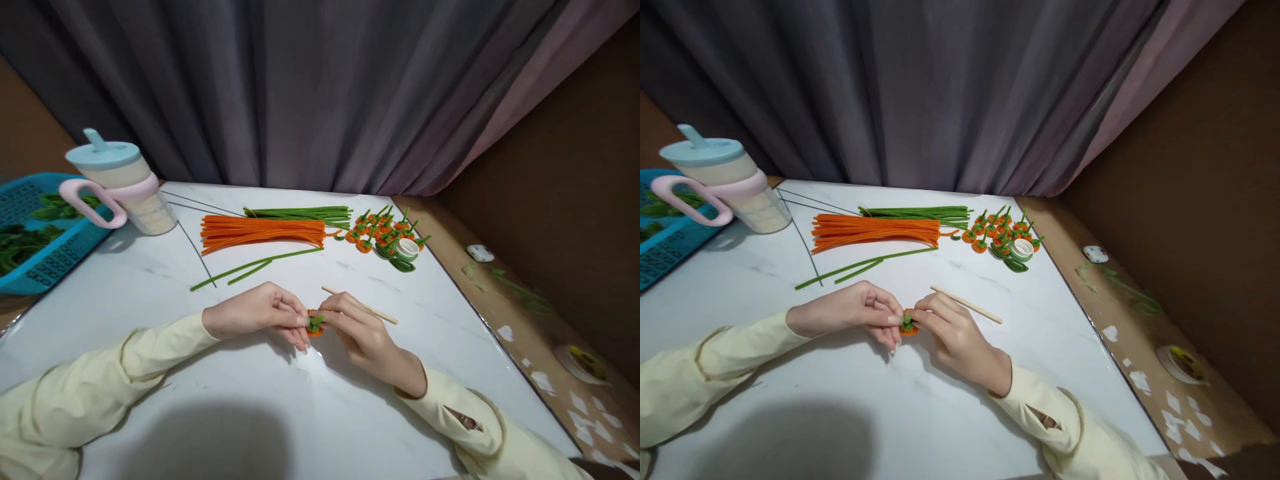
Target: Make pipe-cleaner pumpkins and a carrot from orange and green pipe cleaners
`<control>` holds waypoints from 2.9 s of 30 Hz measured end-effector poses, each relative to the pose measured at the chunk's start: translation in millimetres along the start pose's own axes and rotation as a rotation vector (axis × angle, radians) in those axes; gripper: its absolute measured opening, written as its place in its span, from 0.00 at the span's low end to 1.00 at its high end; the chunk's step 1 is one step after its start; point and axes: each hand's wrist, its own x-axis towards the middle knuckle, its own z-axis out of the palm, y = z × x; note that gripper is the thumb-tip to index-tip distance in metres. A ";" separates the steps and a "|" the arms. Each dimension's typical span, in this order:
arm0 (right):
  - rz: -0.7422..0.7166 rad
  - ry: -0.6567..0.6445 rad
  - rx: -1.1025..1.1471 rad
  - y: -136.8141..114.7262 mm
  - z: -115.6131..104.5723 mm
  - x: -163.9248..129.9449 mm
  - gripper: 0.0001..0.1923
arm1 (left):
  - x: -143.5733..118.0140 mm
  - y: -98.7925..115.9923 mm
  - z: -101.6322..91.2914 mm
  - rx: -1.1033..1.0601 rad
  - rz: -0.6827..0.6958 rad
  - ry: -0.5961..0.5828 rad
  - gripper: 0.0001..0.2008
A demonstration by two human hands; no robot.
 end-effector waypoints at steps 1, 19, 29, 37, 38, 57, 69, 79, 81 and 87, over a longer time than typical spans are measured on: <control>-0.010 0.011 -0.013 -0.9 0.4 0.2 0.16 | -0.5 0.5 0.8 -0.003 0.000 0.005 0.12; -0.099 0.237 -0.023 -8.7 6.9 -2.5 0.16 | -1.1 1.7 3.2 -0.105 -0.015 -0.096 0.06; -0.212 0.234 -0.197 -5.0 0.4 -4.2 0.13 | 7.2 -12.6 0.6 -0.250 0.031 -0.114 0.19; -0.262 0.192 -0.181 -5.9 -2.2 -4.2 0.12 | 10.0 -21.7 7.1 -0.278 0.019 -0.185 0.14; -0.226 0.196 -0.143 -6.1 -1.8 -4.4 0.13 | 9.2 -20.4 7.3 -0.272 0.018 -0.176 0.14; -0.092 0.191 0.017 -3.7 0.6 -4.0 0.14 | 1.8 -18.8 17.1 -0.072 0.163 -0.023 0.12; -0.199 0.147 -0.089 -3.5 -3.6 -5.1 0.14 | -2.6 -12.3 23.9 -0.064 0.167 0.071 0.09; -0.180 0.173 -0.062 -4.1 -2.7 -6.8 0.12 | -8.4 -12.5 31.8 0.049 0.254 0.145 0.07; -0.168 0.177 -0.043 -4.7 -4.0 -5.9 0.12 | -8.9 -12.0 31.5 0.060 0.266 0.145 0.07; -0.165 0.133 -0.017 -2.3 -9.8 -4.3 0.16 | -6.8 -8.7 21.4 -0.084 0.170 0.021 0.09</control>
